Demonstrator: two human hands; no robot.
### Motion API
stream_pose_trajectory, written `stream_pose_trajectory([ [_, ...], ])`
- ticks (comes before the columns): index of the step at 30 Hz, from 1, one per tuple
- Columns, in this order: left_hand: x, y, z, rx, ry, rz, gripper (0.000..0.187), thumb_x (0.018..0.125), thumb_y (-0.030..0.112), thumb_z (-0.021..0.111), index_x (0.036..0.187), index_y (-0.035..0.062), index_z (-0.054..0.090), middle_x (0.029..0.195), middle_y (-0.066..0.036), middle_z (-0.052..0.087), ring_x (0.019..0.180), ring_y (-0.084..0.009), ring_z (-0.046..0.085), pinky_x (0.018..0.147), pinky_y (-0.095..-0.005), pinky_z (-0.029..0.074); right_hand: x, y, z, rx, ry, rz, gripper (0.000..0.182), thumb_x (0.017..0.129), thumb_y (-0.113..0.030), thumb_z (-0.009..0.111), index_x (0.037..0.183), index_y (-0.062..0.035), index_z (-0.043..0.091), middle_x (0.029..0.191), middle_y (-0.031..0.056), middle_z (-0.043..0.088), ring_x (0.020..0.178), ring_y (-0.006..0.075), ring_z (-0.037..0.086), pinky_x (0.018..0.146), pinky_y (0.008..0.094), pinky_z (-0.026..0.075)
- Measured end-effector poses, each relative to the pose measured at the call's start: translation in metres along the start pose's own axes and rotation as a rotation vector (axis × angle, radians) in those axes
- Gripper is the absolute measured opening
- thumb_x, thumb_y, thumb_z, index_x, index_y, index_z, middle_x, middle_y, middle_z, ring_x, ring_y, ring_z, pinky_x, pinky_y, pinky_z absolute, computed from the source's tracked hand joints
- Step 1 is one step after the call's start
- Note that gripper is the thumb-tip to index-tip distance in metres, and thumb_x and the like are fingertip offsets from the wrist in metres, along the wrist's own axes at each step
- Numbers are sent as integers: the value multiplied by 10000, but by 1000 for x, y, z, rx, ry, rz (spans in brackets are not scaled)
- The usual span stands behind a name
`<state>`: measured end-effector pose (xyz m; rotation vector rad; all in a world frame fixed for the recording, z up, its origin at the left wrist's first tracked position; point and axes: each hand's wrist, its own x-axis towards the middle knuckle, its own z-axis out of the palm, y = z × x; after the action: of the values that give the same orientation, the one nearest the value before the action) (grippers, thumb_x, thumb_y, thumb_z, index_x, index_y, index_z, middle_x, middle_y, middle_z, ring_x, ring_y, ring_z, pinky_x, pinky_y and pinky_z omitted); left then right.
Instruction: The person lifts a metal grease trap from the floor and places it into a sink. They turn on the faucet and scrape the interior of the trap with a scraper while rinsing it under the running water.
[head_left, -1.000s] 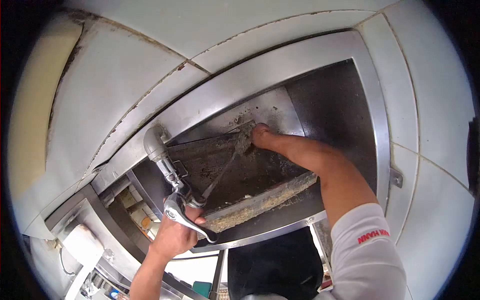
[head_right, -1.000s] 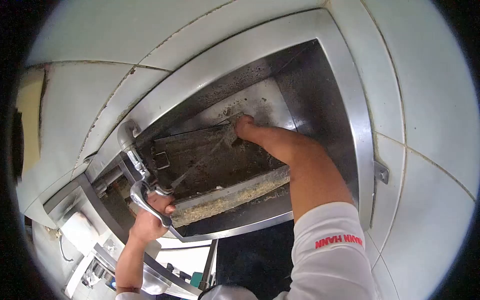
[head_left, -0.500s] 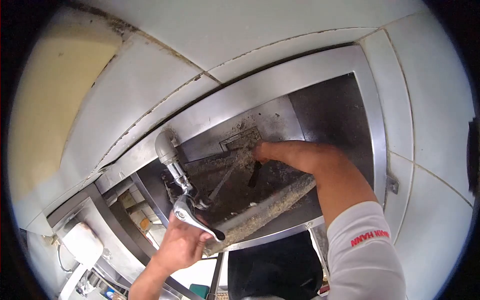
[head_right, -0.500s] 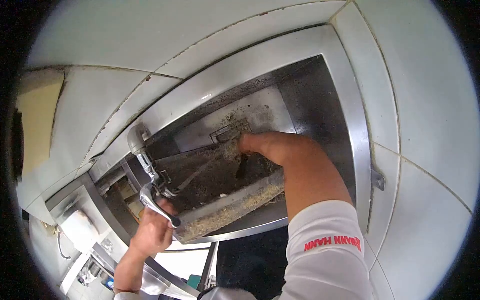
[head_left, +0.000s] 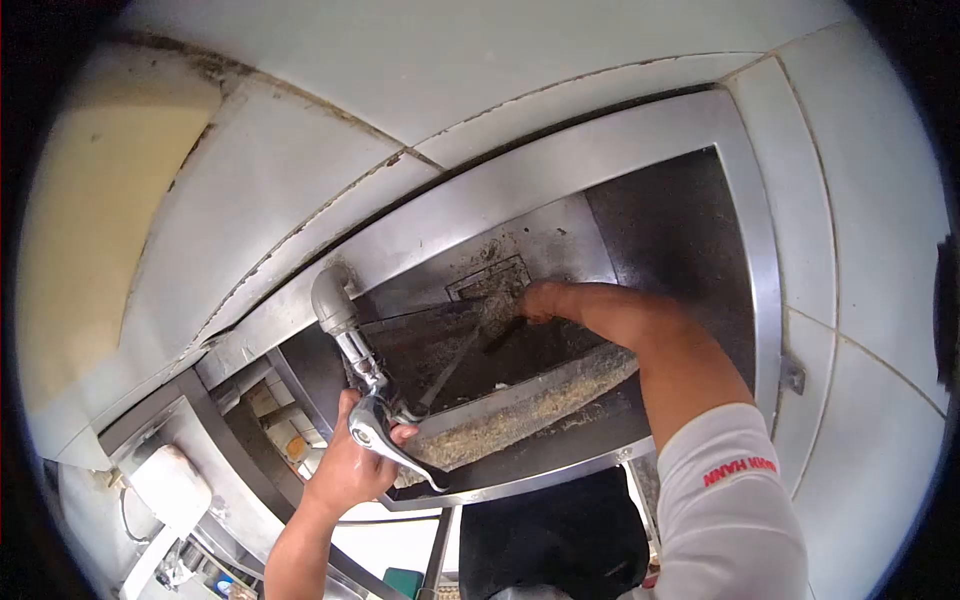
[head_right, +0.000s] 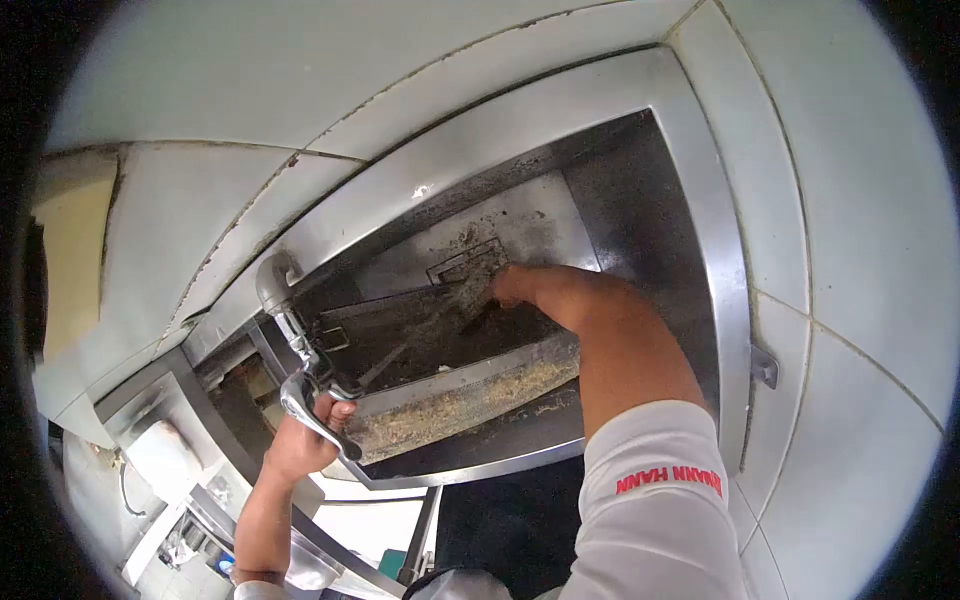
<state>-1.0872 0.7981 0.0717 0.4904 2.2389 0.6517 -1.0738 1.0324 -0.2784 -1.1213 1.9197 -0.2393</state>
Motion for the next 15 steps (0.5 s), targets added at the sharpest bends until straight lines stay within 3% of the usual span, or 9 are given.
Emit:
stream_pose_trajectory([
  [2,2,0,-2,-9,-33,-18,56,747,94,527,765,41,531,670,-137,494,715,-354,386,669,-418,331,0,-6,-14,3,26,-7,251,721,-216,515,932,-97,580,880,115,586,842,284,556,697,409,452],
  [4,2,2,-1,16,-69,-62,107,758,135,524,766,28,523,668,-162,480,737,-360,402,664,-429,332,9,-21,-27,-309,-253,61,244,741,-235,511,926,-99,595,910,99,590,838,264,564,666,424,454],
  [5,4,4,-1,20,-73,-59,107,758,135,524,766,28,523,668,-162,480,737,-360,402,664,-429,332,26,-18,-6,-304,-250,64,244,741,-235,511,926,-99,595,910,99,590,838,264,564,666,424,454],
  [7,10,8,0,26,-5,98,250,843,210,421,720,-2,468,621,-146,431,598,-305,449,545,-356,353,69,-8,33,-463,-299,135,232,744,-241,517,916,-119,612,908,58,598,796,233,576,630,423,454],
  [8,6,5,3,40,-31,46,307,846,259,404,684,-1,438,623,-142,395,598,-304,423,557,-365,334,75,-6,38,-459,-294,135,232,744,-241,517,916,-119,612,908,58,598,796,233,576,630,423,454],
  [10,8,12,2,7,-48,15,321,843,271,402,675,0,439,611,-144,392,593,-308,422,551,-373,328,82,3,36,-286,-391,406,230,733,-221,532,925,-126,615,916,34,595,820,211,567,627,404,453],
  [12,9,22,0,-59,-57,-71,340,833,283,410,643,1,437,588,-151,395,605,-325,432,545,-393,315,73,6,24,-331,-326,412,232,723,-219,539,922,-128,616,917,34,594,834,211,563,632,405,452],
  [15,9,18,2,-12,-30,-19,336,832,273,412,643,-3,446,584,-156,413,578,-334,437,522,-394,314,36,20,-19,-316,-255,392,242,706,-211,551,926,-134,615,933,40,591,867,216,554,644,402,451],
])
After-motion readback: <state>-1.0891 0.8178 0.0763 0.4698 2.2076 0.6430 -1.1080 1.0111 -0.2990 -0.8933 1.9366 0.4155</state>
